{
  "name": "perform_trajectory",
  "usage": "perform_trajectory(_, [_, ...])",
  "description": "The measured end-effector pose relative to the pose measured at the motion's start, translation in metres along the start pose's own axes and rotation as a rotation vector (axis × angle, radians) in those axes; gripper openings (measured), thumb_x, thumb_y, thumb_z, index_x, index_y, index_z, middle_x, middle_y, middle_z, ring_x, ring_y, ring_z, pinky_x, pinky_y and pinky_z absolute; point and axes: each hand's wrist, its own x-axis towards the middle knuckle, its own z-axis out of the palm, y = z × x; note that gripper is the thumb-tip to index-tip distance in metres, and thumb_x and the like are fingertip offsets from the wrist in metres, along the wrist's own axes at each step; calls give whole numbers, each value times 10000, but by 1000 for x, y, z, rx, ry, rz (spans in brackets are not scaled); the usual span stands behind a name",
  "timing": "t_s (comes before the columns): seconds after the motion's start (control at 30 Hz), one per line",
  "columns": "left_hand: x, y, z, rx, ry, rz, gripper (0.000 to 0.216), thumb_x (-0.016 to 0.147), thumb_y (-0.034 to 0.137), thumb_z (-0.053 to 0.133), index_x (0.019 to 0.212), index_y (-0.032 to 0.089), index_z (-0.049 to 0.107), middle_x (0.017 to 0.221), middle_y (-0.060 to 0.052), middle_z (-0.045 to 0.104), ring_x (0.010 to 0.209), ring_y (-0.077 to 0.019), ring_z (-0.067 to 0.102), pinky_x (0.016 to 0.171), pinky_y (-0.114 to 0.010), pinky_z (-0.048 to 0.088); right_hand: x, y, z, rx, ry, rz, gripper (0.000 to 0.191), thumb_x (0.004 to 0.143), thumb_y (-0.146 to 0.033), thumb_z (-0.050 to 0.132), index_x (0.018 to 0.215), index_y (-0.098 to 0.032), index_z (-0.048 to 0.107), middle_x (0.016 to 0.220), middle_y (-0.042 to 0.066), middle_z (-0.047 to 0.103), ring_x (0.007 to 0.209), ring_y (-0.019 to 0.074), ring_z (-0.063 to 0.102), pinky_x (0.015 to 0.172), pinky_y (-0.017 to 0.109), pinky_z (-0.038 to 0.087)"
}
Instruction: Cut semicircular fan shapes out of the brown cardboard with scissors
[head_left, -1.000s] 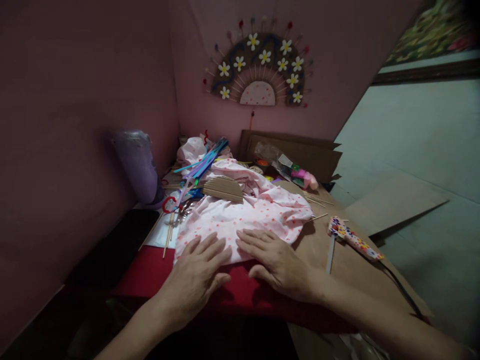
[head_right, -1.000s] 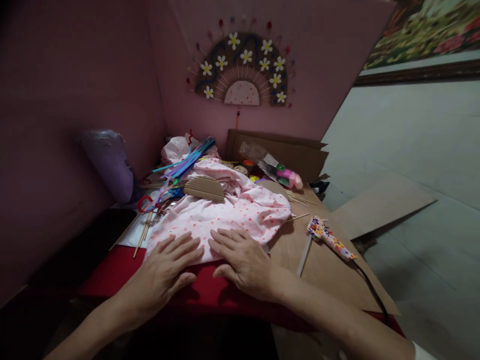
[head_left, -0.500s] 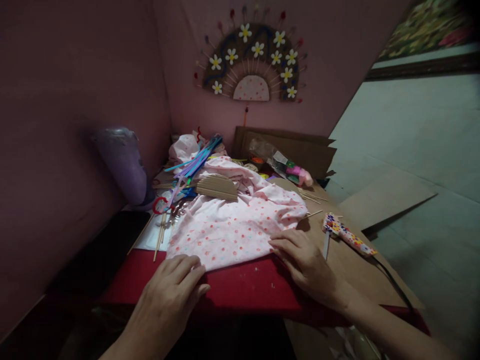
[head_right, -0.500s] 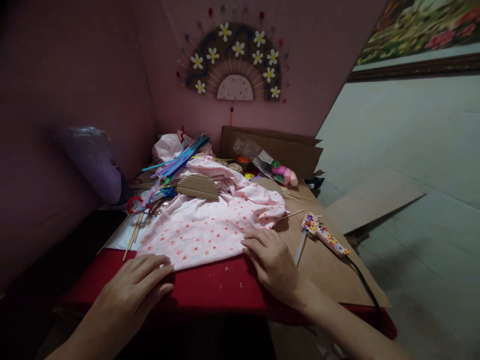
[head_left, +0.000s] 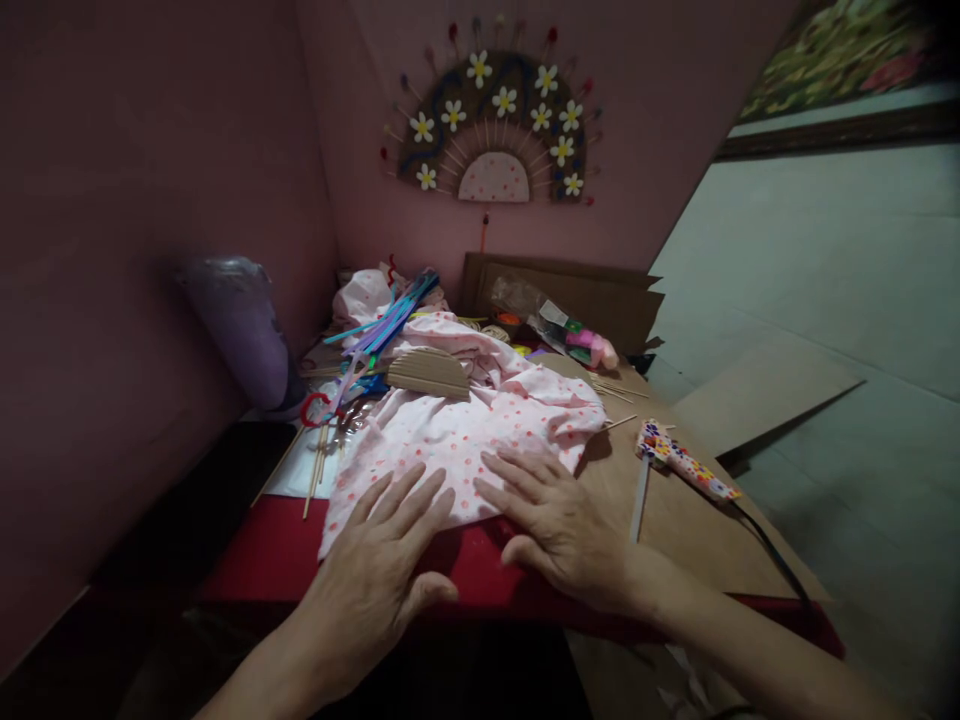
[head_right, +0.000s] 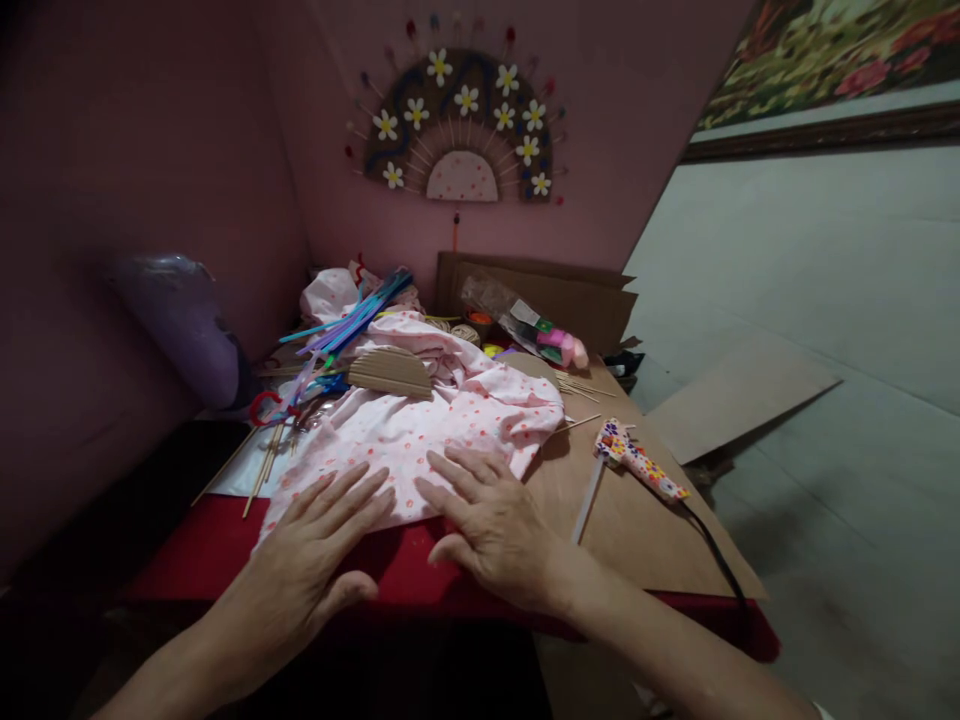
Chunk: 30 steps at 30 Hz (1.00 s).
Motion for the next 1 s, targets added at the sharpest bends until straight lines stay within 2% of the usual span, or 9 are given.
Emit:
perform_trajectory(0.07, [-6, -4, 5, 4, -83, 38, 725, 806, 577, 512, 1419, 220, 368, 1422, -102, 468, 1332, -306, 368, 1058, -524, 302, 0, -1, 9, 10, -129, -17, 705, 871, -654, 379, 1438, -236, 351, 1499, 102, 309, 1387, 307, 234, 1107, 521, 220])
perform_trajectory(0.17, [-26, -9, 7, 21, -82, 28, 777, 782, 586, 538, 1442, 238, 321, 1405, -97, 483, 1317, -309, 396, 1066, -545, 292, -5, 1, 8, 52, -230, -17, 743, 865, -663, 382, 1466, -237, 283, 1506, 106, 283, 1393, 287, 234, 1114, 491, 226])
perform_trajectory(0.23, [-39, -11, 3, 40, -64, 31, 777, 782, 571, 551, 1441, 227, 326, 1388, -101, 498, 1293, -297, 432, 1063, -521, 317, -3, 2, -2, 72, -248, -37, 667, 882, -619, 416, 1428, -238, 372, 1463, 110, 373, 1355, 278, 324, 1083, 456, 285])
perform_trajectory(0.3, [-45, -11, -2, 58, -42, 22, 698, 801, 539, 550, 1406, 224, 399, 1345, -94, 544, 1245, -283, 492, 1029, -491, 383, 9, 2, -15, 96, -241, -16, 462, 919, -529, 443, 1262, -252, 578, 1291, 97, 579, 1195, 255, 520, 966, 388, 400])
perform_trajectory(0.37, [-42, -9, -7, 65, 1, -23, 555, 833, 490, 535, 1316, 216, 520, 1272, -89, 609, 1176, -275, 559, 961, -466, 459, 33, 4, -25, 116, -164, 100, 320, 955, -420, 434, 990, -258, 709, 998, 56, 716, 923, 207, 647, 798, 318, 452])
perform_trajectory(0.5, [-15, 0, -6, 62, 73, -64, 496, 862, 493, 484, 1208, 160, 608, 1287, -133, 588, 1196, -289, 540, 934, -460, 485, 107, 25, -21, 43, 103, 333, 254, 893, -366, 562, 1100, -243, 644, 1151, 46, 650, 1051, 214, 584, 850, 306, 422])
perform_trajectory(0.67, [-7, 9, 8, 61, 10, 6, 742, 774, 647, 481, 1270, 99, 546, 1296, -186, 562, 1205, -296, 527, 964, -426, 470, 178, 56, 4, 19, 154, 484, 366, 794, -295, 657, 1109, -119, 599, 1160, 159, 584, 1077, 283, 532, 888, 381, 416])
perform_trajectory(0.83, [-36, 5, 5, 144, 80, 7, 668, 808, 589, 499, 1300, 136, 514, 1291, -136, 582, 1179, -267, 556, 942, -378, 484, 190, 61, 16, 92, 241, 508, 253, 741, -214, 667, 977, -143, 612, 1052, 124, 609, 993, 279, 548, 831, 387, 431])
perform_trajectory(1.0, [-50, 4, 0, 230, 111, 6, 611, 826, 555, 504, 1250, 118, 551, 1272, -118, 607, 1145, -277, 581, 904, -403, 492, 175, 60, -6, 275, 374, 459, 91, 779, -198, 572, 862, -172, 600, 860, 37, 624, 832, 199, 563, 768, 322, 421])
